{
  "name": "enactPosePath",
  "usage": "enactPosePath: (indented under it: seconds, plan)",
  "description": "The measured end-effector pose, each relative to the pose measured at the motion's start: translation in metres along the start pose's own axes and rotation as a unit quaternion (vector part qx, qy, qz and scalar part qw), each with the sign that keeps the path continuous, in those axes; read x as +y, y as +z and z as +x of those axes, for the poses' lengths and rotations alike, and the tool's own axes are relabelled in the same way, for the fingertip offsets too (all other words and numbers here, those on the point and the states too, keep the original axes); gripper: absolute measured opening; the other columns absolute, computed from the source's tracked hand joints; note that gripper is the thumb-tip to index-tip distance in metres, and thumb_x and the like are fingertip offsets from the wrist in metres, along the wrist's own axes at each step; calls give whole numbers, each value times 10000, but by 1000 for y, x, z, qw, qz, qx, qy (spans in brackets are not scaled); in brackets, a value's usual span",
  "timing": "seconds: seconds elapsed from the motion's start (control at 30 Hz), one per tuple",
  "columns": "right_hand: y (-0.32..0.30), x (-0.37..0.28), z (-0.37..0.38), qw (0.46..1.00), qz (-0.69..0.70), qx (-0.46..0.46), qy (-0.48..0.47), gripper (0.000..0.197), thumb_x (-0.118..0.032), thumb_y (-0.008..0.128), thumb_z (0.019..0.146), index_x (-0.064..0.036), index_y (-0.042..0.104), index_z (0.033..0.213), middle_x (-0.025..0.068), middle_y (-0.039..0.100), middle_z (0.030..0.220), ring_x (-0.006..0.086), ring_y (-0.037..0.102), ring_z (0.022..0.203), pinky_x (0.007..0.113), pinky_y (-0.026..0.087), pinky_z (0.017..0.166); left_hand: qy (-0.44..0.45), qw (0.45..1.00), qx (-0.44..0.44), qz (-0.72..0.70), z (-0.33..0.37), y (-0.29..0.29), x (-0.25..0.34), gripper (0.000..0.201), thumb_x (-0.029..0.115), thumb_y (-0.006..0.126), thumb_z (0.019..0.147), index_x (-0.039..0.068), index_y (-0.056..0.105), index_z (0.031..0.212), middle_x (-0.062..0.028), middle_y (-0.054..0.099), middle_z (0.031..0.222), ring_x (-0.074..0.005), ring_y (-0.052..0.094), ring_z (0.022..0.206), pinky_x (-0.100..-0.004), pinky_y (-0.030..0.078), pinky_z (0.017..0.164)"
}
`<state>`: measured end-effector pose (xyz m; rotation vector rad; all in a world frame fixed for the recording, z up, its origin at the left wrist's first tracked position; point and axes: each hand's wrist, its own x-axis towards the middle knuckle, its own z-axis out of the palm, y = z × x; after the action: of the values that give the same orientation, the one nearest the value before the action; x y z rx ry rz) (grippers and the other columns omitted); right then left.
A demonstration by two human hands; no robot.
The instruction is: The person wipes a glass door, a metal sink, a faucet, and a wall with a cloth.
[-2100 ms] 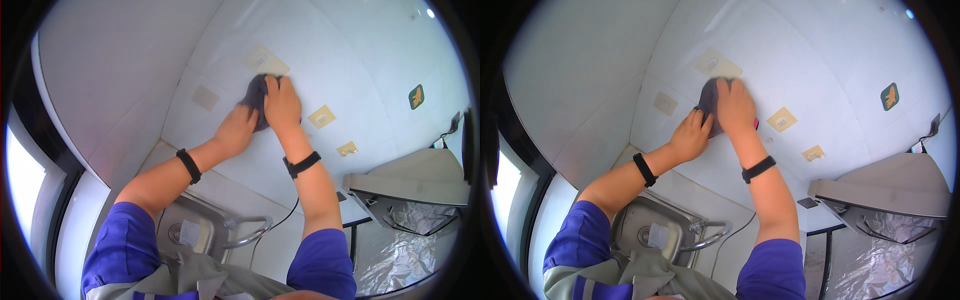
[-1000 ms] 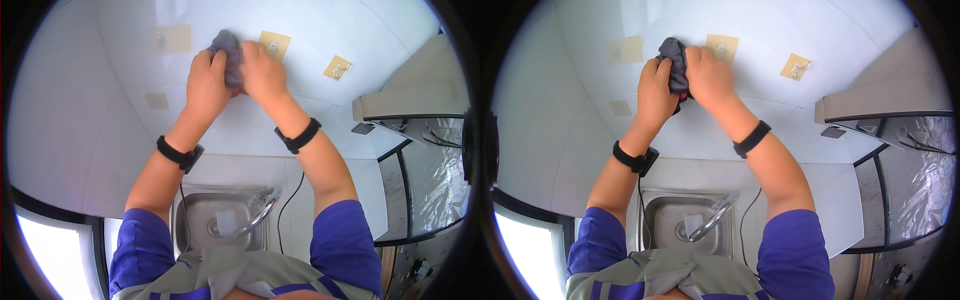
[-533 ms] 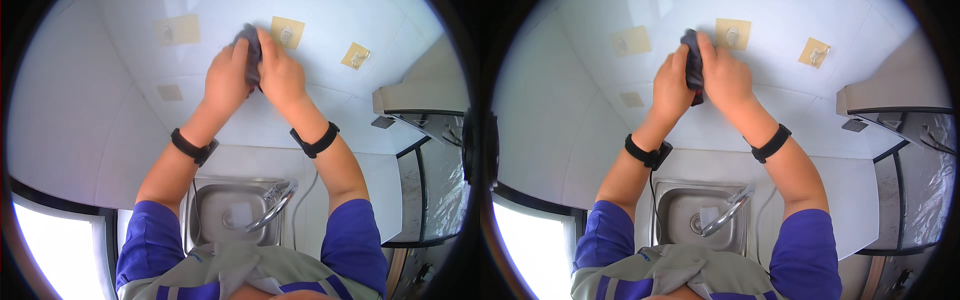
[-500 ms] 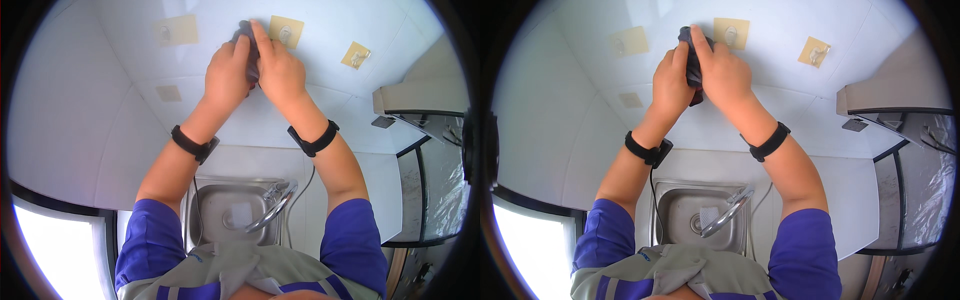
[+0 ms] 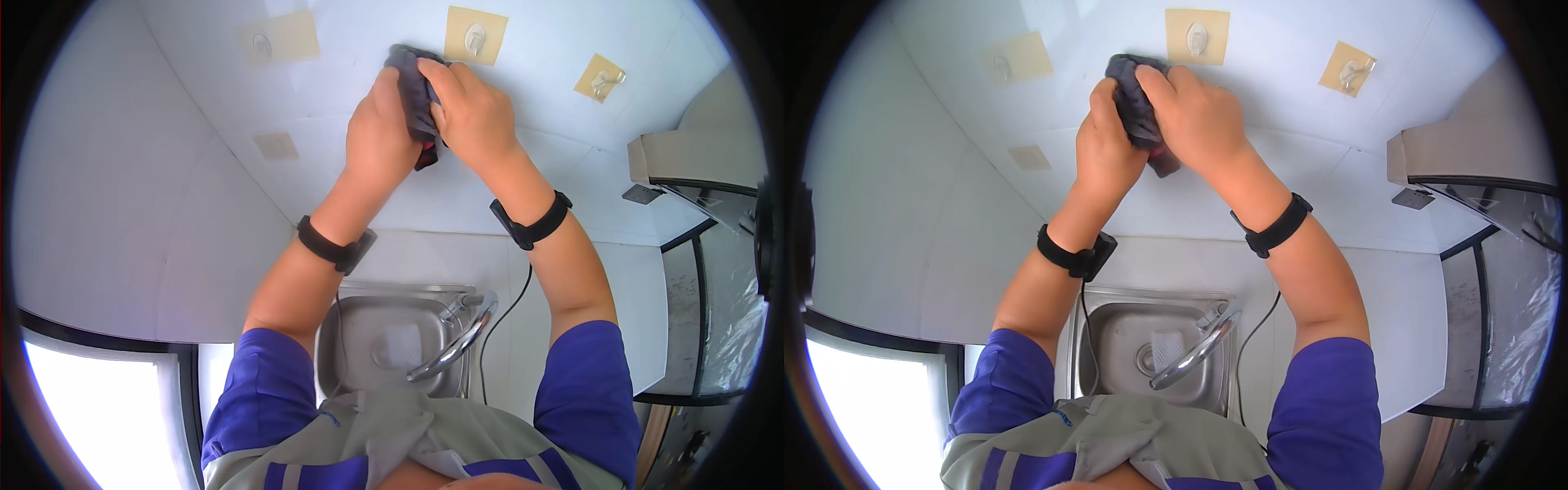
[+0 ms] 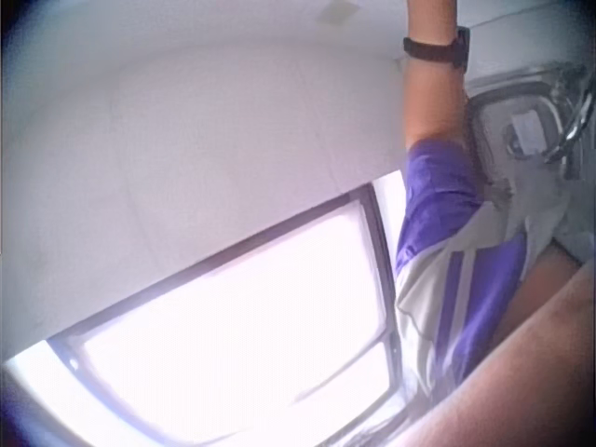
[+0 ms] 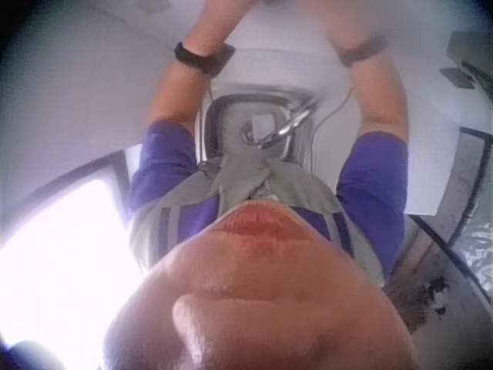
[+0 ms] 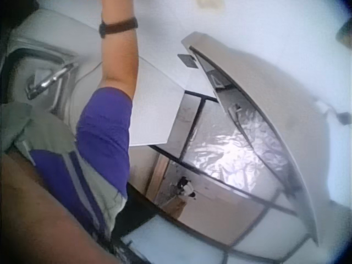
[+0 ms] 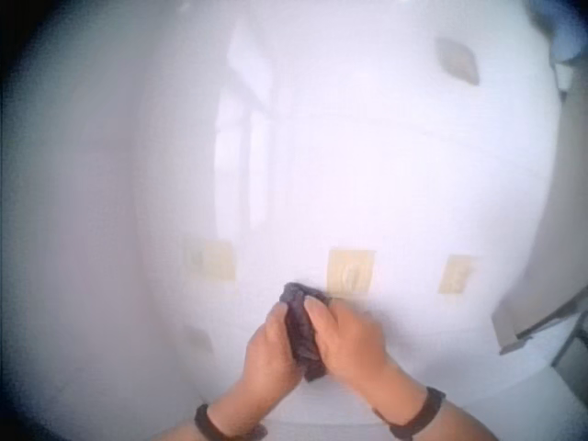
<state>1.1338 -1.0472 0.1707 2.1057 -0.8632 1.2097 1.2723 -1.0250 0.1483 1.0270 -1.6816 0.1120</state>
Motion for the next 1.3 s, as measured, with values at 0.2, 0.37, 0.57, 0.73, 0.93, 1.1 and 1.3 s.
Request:
enactPosePath:
  seconds: [0.2, 0.37, 0.57, 0.73, 0.93, 1.1, 1.3]
  plan:
    - [9, 3, -9, 997, -37, 64, -6, 101, -102, 616, 738, -159, 589, 816, 27, 454, 651, 234, 485, 491, 342, 411, 428, 154, 985, 20, 79, -5, 4, -14, 830, -68, 684, 587, -4, 391, 1361, -141, 546, 755, -305, 528, 654, -382, 459, 567]
    - [0, -4, -9, 1000, 1, -5, 24, 89, -98, 606, 754, -148, 575, 821, 38, 484, 680, 244, 527, 555, 373, 431, 457, 103, 990, -3, 95, -12, -3, -2, 825, -74, 688, 547, -41, 423, 1327, -146, 535, 740, -313, 521, 642, -383, 461, 570]
    - [6, -4, -9, 998, 32, -42, 25, 97, -90, 579, 776, -133, 570, 863, 66, 519, 723, 269, 565, 621, 392, 446, 479, 162, 979, -29, 121, -10, -2, -21, 782, -16, 679, 623, -96, 357, 1332, -188, 544, 809, -351, 528, 696, -433, 458, 562]
    - [2, -11, 1, 997, 41, -5, 63, 197, -44, 610, 727, -119, 572, 905, 81, 518, 745, 293, 555, 624, 394, 450, 508, 177, 972, -23, 154, 8, -15, -7, 743, -23, 664, 627, -125, 372, 1303, -190, 523, 790, -338, 521, 700, -407, 457, 557]
    - [6, -5, -24, 991, 34, -115, 55, 159, -90, 585, 760, -128, 525, 902, 80, 534, 762, 289, 571, 673, 418, 454, 521, 224, 955, -106, 165, -8, -16, -30, 680, -8, 637, 651, -101, 409, 1284, -169, 523, 796, -333, 531, 717, -403, 470, 576]
    - [-18, 9, -13, 989, 41, -16, 140, 299, -26, 627, 716, -108, 544, 992, 103, 593, 884, 343, 579, 770, 420, 476, 627, 234, 963, -83, 104, 31, -6, 7, 718, -44, 658, 560, -43, 473, 1254, -154, 536, 827, -334, 536, 746, -404, 476, 638]
    - [-34, 22, -43, 975, 70, 17, 211, 335, -18, 602, 701, -111, 513, 1011, 104, 591, 862, 328, 589, 806, 427, 480, 634, 290, 941, -111, 135, 19, 27, 22, 715, 5, 675, 612, -76, 430, 1279, -161, 523, 823, -327, 537, 735, -401, 480, 595]
